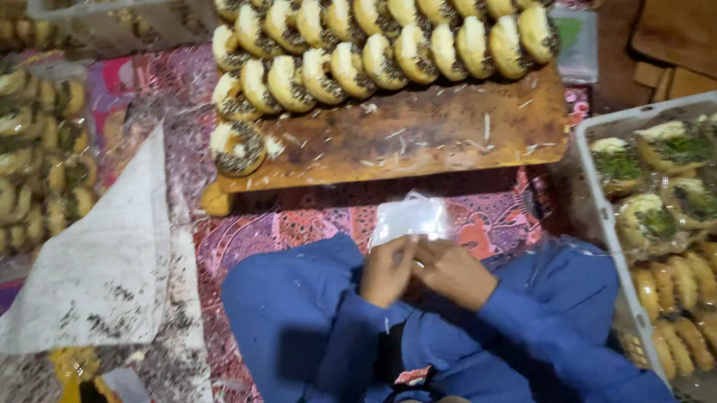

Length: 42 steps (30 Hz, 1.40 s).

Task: The person sits on the floor and repeatedly picks up ring-shaped pastries from a wooden board, places them into small clear plastic bags, and sets the packaged items into a white plastic crate. The person handles the pastries one at a time throughout the clip.

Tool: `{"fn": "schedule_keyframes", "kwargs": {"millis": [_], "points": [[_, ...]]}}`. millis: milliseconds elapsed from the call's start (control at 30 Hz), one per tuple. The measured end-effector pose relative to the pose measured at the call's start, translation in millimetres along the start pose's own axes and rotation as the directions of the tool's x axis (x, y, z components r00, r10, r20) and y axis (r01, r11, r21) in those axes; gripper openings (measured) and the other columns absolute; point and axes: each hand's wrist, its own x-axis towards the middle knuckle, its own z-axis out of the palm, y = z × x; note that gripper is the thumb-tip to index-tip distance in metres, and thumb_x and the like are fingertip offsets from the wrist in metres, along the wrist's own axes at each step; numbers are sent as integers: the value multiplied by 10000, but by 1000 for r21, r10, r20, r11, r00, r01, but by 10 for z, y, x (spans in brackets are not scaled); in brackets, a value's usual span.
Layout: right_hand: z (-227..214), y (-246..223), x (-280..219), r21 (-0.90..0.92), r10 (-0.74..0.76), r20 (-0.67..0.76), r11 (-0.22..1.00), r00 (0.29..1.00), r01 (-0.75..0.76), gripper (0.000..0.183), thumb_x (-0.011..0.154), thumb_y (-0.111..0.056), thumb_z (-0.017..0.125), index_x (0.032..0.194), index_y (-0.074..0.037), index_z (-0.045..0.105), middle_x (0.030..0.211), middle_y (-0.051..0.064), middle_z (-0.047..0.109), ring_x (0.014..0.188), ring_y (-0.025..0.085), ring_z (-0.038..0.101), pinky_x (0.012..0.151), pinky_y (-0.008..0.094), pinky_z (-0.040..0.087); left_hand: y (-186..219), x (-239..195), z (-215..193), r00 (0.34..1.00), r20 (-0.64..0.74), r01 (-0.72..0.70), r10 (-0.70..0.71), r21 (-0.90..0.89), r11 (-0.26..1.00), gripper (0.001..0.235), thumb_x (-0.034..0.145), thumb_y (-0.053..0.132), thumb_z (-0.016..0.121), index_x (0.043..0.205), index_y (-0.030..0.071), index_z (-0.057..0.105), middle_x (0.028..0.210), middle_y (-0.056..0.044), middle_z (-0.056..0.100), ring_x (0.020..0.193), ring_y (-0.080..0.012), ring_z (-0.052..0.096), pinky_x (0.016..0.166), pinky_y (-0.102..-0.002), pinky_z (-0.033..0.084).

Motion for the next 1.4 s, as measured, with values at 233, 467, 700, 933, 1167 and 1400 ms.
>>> {"fn": "schedule_keyframes", "kwargs": {"millis": [233, 467, 700, 933, 1167, 1400], "points": [[-288, 4, -193, -38, 296, -244, 949, 924, -314, 500, 866, -204, 559, 1333, -55, 658, 1358, 188, 635, 1347, 341, 496, 1231, 534, 217, 185, -293, 608, 596, -50, -750, 802, 321, 578, 386, 1018, 197, 599, 1357, 34, 687, 1520, -141, 590, 1473, -339, 514, 1229, -514, 353], [-352, -87, -97, -26, 293, -196, 952, 936, -304, 563, 847, -167, 537, 1403, -92, 592, 1486, 148, 541, 1434, 361, 413, 1231, 536, 206, 554, -304, 122, 543, -559, -594, 626, 272, 757, 705, 894, 367, 745, 1436, 0, 486, 1540, -275, 432, 1471, -436, 372, 1241, -545, 273], [-520, -207, -205, 165, 395, 24, 904, 918, -393, 396, 955, -160, 600, 1327, -38, 539, 1316, 178, 585, 1379, 338, 506, 1317, 523, 288, 894, 148, -8, 620, -122, -592, 775, 575, 564, 772, 847, 330, 807, 1500, 149, 438, 1610, -207, 408, 1529, -419, 346, 1290, -548, 191], [-1016, -418, 22, 507, 309, 217, 775, 926, -378, 947, 729, -223, 802, 1576, -83, 402, 1382, 221, 571, 1070, 362, 576, 1138, 551, 296, 259, 111, 381, 894, -291, -326, 341, -944, 51, 666, 895, 338, 724, 1481, 165, 460, 1454, -133, 526, 1296, -301, 524, 1076, -441, 455], [-1091, 2060, 513, 695, 923, -143, 351, 358, -627, 716, 994, -567, 623, 1439, -15, 525, 1179, 201, 722, 975, 295, 730, 797, 404, 592, -297, 464, -479, 949, -315, -313, 5, -945, -95, 175, 1080, 266, 618, 1091, 102, 680, 1012, -55, 673, 960, -207, 604, 852, -400, 516], [-487, 3817, 746, 410, 975, -207, 160, 79, -898, 1237, 785, -789, 820, 1501, 77, 302, 1121, 357, 662, 1037, 497, 656, 901, 500, 524, -133, 72, -585, 903, -319, -335, -287, -942, -7, 295, 971, 397, 556, 1111, 145, 619, 1184, -93, 663, 1119, -293, 629, 1027, -568, 472]]}}
